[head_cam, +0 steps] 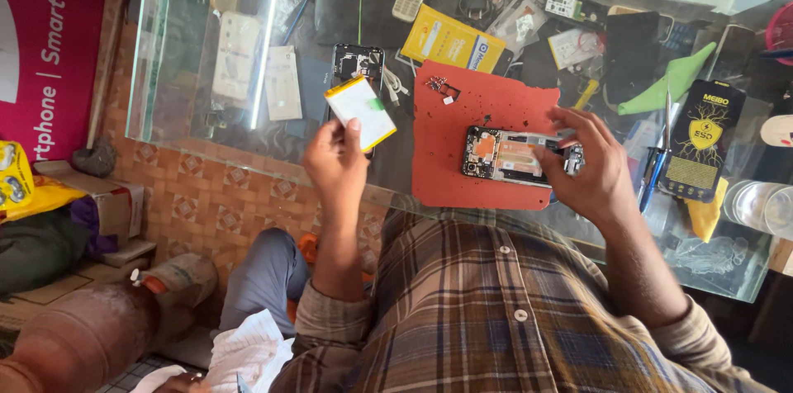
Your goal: The person pries open the back cover of a smartphone and removes the internal battery, then uses a metal pry tool to work around the phone's frame and separate components on a repair bench. They handle the disassembled phone body, battery, and back cover, setting parts on the work mat.
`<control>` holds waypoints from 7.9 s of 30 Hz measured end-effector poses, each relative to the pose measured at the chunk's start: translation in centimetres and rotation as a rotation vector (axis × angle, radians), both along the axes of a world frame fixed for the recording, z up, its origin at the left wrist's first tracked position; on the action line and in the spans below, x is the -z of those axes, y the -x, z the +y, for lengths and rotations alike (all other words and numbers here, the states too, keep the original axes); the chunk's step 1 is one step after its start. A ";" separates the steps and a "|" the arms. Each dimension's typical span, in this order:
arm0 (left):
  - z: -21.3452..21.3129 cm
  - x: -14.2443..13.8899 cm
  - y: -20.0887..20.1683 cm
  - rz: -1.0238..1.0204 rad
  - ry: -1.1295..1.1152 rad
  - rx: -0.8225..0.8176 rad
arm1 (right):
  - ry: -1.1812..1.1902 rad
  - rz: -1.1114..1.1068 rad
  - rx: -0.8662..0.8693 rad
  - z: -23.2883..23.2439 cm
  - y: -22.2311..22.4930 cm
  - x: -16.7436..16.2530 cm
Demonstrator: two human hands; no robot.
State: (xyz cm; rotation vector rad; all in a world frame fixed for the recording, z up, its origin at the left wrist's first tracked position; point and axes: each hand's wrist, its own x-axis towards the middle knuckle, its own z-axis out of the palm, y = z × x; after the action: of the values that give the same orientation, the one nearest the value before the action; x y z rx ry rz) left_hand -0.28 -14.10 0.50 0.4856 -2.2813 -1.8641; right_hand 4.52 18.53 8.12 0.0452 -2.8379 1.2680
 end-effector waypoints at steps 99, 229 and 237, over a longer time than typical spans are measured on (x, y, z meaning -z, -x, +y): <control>16.7 -4.8 -5.9 -0.055 -1.277 0.621 | 0.595 0.339 0.205 -5.2 -7.1 2.4; 14.8 -4.0 -5.5 0.006 -0.827 0.755 | 0.127 0.141 0.192 -2.4 -7.4 -0.5; 15.0 -4.1 -5.5 0.035 -0.854 0.738 | 0.083 0.159 0.163 -2.5 -7.1 -0.7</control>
State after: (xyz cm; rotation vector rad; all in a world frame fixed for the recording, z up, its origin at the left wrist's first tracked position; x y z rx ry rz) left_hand 5.23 0.86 4.57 -0.3926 -1.6236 -3.1368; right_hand 11.65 16.07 8.78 -0.0827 -2.5941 1.2850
